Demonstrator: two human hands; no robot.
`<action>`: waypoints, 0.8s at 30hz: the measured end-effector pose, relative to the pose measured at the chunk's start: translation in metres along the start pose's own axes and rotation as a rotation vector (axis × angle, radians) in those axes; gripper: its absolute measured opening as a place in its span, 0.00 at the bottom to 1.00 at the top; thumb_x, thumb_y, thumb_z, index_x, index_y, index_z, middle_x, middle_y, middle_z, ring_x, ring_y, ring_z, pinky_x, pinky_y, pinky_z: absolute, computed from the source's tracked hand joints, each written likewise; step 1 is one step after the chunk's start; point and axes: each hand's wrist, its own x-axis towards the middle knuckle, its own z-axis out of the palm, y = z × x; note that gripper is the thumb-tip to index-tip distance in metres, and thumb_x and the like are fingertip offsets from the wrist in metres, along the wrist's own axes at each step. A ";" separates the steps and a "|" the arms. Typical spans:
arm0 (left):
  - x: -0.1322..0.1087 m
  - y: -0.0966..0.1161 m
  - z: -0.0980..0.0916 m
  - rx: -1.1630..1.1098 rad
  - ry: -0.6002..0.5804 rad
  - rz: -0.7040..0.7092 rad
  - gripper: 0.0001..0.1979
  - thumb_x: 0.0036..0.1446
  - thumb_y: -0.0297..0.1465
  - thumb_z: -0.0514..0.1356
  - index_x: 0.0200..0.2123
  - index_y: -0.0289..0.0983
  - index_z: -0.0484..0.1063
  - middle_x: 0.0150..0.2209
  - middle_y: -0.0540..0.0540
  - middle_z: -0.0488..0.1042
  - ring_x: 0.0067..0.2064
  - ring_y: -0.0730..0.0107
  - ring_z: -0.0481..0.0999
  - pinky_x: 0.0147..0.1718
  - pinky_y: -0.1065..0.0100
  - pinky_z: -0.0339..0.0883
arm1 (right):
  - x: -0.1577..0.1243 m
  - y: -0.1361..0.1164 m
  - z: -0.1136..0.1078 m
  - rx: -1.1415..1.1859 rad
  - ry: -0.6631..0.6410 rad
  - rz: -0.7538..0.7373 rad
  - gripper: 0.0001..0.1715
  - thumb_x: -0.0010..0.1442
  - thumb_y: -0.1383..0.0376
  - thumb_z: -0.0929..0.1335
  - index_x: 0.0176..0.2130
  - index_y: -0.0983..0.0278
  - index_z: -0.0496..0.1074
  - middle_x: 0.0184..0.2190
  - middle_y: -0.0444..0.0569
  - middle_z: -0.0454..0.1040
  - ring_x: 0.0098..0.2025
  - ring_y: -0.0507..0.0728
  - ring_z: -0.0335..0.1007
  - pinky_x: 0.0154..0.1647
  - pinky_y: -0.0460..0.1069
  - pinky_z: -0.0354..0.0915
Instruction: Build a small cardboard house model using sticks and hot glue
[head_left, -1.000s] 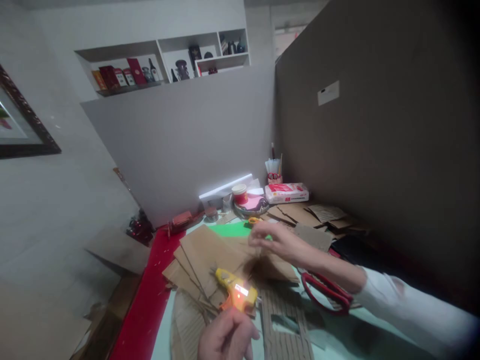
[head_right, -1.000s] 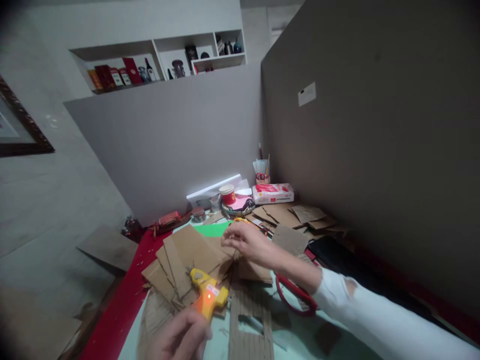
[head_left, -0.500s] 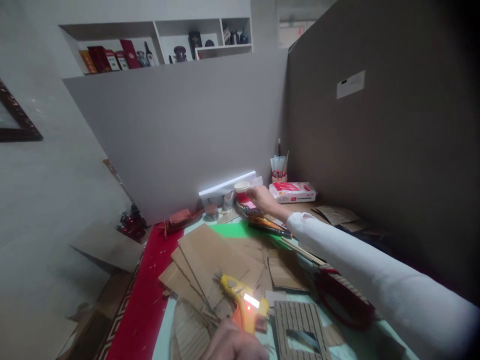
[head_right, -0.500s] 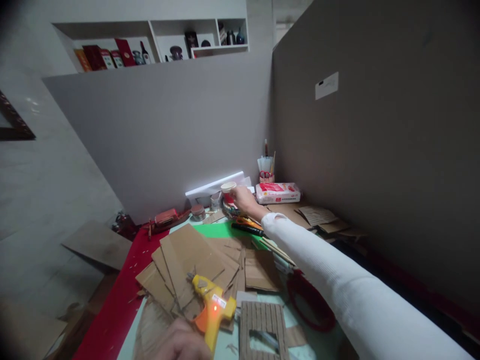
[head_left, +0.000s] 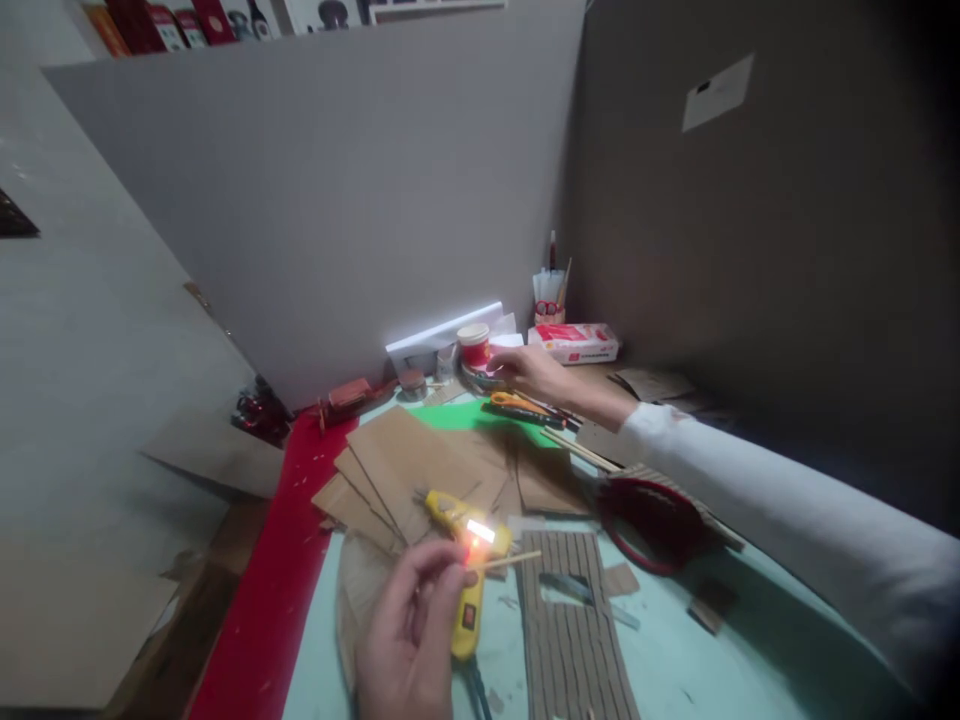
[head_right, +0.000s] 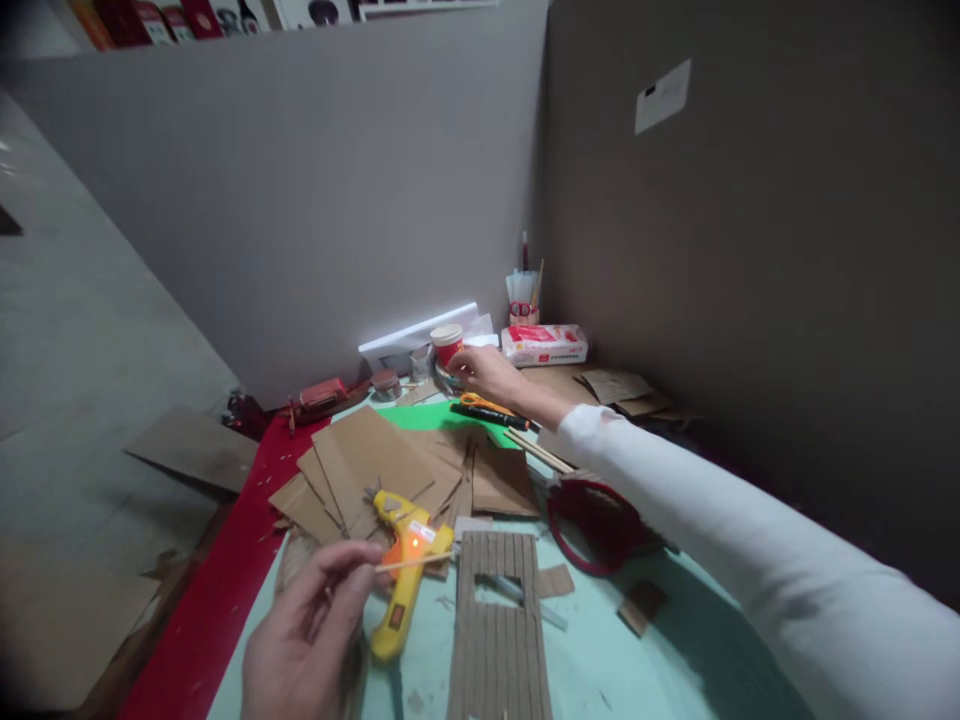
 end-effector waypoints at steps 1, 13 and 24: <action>-0.001 0.001 0.001 0.002 0.005 0.009 0.11 0.55 0.42 0.69 0.34 0.41 0.81 0.33 0.50 0.82 0.34 0.69 0.81 0.33 0.76 0.74 | -0.017 -0.010 -0.005 0.041 0.002 -0.025 0.14 0.70 0.59 0.70 0.50 0.66 0.75 0.48 0.51 0.78 0.46 0.59 0.77 0.48 0.58 0.75; -0.004 -0.009 0.001 0.283 -0.159 0.180 0.08 0.59 0.38 0.67 0.37 0.40 0.81 0.36 0.49 0.82 0.38 0.70 0.80 0.39 0.77 0.73 | -0.186 -0.070 0.005 0.413 -0.204 -0.268 0.11 0.72 0.64 0.67 0.42 0.65 0.79 0.35 0.46 0.79 0.35 0.53 0.73 0.36 0.45 0.63; -0.001 0.001 0.000 0.465 -0.369 0.184 0.11 0.65 0.41 0.62 0.39 0.42 0.81 0.33 0.51 0.78 0.35 0.69 0.73 0.35 0.73 0.64 | -0.185 -0.026 0.010 0.200 -0.019 -0.116 0.10 0.68 0.73 0.64 0.34 0.63 0.66 0.34 0.47 0.69 0.37 0.55 0.62 0.38 0.49 0.56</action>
